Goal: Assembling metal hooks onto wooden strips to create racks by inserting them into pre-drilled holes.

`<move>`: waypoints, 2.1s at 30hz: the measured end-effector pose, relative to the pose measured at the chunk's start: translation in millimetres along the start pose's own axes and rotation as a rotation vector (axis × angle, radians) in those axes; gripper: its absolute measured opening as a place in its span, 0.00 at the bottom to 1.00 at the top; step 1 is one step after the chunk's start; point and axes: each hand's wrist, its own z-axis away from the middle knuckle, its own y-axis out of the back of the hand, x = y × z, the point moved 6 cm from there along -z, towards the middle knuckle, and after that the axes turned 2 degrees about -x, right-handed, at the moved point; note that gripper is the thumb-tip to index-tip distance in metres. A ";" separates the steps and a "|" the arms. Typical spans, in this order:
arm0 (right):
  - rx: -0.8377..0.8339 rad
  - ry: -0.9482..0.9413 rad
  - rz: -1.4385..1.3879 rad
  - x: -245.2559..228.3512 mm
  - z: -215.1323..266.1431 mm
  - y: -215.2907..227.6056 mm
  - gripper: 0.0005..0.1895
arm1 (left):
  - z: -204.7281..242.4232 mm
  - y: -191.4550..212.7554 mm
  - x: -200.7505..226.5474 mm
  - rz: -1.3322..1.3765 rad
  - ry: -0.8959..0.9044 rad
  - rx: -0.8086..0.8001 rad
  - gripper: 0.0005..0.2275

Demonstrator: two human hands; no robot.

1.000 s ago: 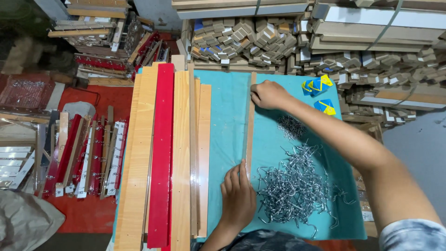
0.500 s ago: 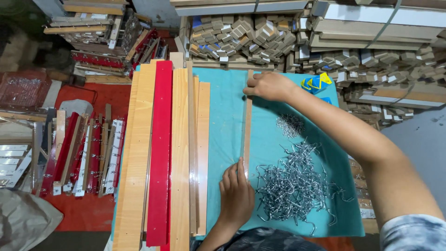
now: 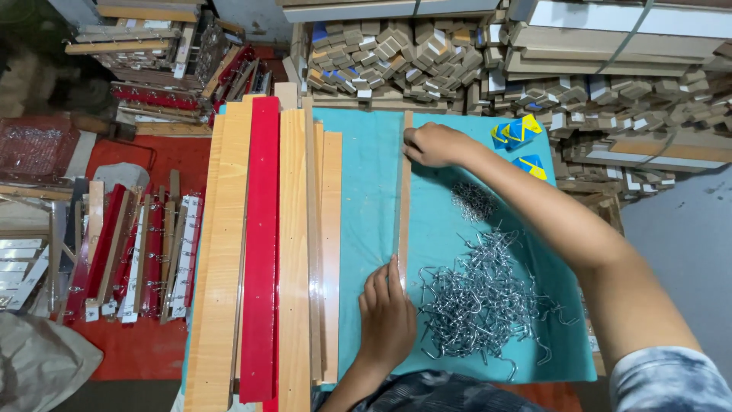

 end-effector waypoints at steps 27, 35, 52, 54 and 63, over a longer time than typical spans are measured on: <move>-0.002 0.067 0.173 10.4 0.8 -2.0 0.16 | -1.8 -2.3 -0.3 0.007 0.035 -0.040 0.28; 0.336 0.480 0.838 9.0 -4.6 -4.0 0.12 | -2.6 -2.0 -2.2 0.023 0.023 -0.046 0.28; 0.217 -0.185 -0.429 24.5 -4.1 -12.7 0.21 | -1.9 4.9 3.5 0.009 0.001 -0.027 0.27; 0.127 -0.196 -0.585 25.0 12.0 -4.9 0.24 | -1.8 2.5 0.5 0.021 0.005 -0.024 0.26; 0.587 -0.039 -0.182 90.6 28.2 -36.5 0.23 | -4.2 -0.7 -5.2 0.023 0.016 0.003 0.26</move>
